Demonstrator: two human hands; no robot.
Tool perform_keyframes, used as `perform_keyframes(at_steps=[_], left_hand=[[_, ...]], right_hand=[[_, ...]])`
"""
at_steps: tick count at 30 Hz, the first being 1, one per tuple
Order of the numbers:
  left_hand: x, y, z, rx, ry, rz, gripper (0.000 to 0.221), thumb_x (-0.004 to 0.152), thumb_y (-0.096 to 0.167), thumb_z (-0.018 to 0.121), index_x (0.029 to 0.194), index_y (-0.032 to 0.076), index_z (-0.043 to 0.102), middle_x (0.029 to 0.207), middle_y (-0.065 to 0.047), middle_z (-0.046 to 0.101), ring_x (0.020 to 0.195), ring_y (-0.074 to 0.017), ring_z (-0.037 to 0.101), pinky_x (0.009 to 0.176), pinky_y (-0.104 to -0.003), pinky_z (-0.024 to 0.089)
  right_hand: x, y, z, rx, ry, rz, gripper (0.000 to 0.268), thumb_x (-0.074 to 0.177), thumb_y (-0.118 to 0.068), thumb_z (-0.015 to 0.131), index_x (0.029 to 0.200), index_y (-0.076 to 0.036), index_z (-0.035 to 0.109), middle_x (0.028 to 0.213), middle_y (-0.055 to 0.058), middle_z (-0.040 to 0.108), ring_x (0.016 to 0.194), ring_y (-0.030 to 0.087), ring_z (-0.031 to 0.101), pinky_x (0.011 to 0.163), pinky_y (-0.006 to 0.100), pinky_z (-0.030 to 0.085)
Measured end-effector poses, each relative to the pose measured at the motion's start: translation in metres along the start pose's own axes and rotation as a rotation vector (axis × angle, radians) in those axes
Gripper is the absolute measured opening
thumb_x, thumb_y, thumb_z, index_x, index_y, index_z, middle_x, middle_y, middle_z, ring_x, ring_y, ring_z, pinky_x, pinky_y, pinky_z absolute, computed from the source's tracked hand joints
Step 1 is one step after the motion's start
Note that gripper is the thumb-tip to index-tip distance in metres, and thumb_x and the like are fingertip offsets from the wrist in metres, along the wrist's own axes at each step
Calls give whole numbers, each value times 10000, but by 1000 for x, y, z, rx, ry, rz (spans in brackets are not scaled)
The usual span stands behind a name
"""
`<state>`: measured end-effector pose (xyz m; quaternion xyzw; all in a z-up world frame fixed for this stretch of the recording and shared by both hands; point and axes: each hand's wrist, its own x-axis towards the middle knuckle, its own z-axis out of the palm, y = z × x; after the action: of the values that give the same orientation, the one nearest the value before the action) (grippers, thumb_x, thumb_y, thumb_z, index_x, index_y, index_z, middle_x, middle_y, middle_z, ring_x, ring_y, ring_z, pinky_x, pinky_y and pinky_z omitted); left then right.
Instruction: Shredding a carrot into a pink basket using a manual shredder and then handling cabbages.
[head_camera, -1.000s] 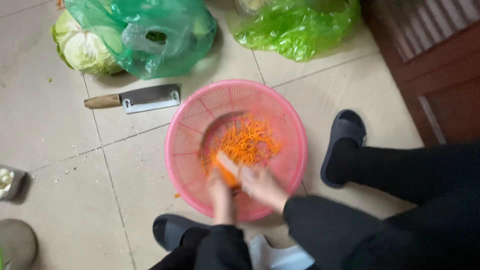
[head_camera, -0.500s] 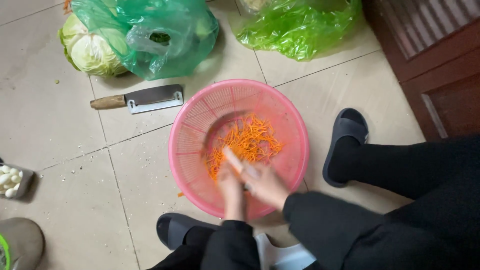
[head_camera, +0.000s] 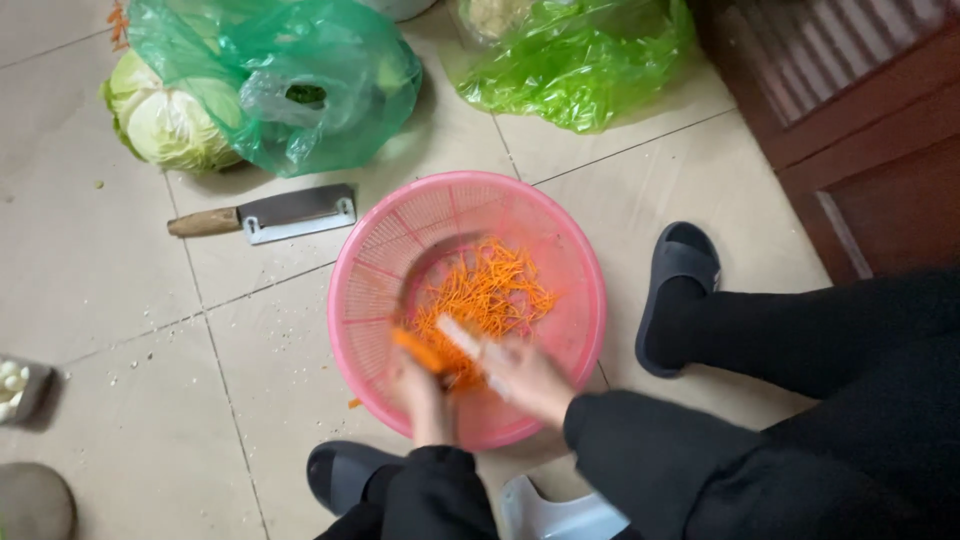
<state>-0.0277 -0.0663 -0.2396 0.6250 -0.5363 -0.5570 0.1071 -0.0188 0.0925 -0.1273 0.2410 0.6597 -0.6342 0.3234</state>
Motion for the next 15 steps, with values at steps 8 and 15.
perform_keyframes(at_steps=[8, 15], left_hand=[[-65, 7, 32, 98, -281, 45, 542, 957, 470, 759, 1330, 77, 744, 1292, -236, 732, 1280, -371, 665, 1056, -480, 551], [-47, 30, -2, -74, -153, -32, 509, 1010, 432, 721, 1398, 105, 686, 1398, -163, 684, 1312, -303, 638, 1096, -418, 536]], right_hand=[[20, 6, 0, -200, 129, -6, 477, 921, -451, 796, 1176, -48, 788, 788, 140, 772, 630, 249, 763, 471, 338, 614], [-6, -9, 2, -236, 32, 75, 527, 834, -456, 845, 1272, -164, 802, 926, 60, 828, 830, 143, 790, 618, 249, 625]])
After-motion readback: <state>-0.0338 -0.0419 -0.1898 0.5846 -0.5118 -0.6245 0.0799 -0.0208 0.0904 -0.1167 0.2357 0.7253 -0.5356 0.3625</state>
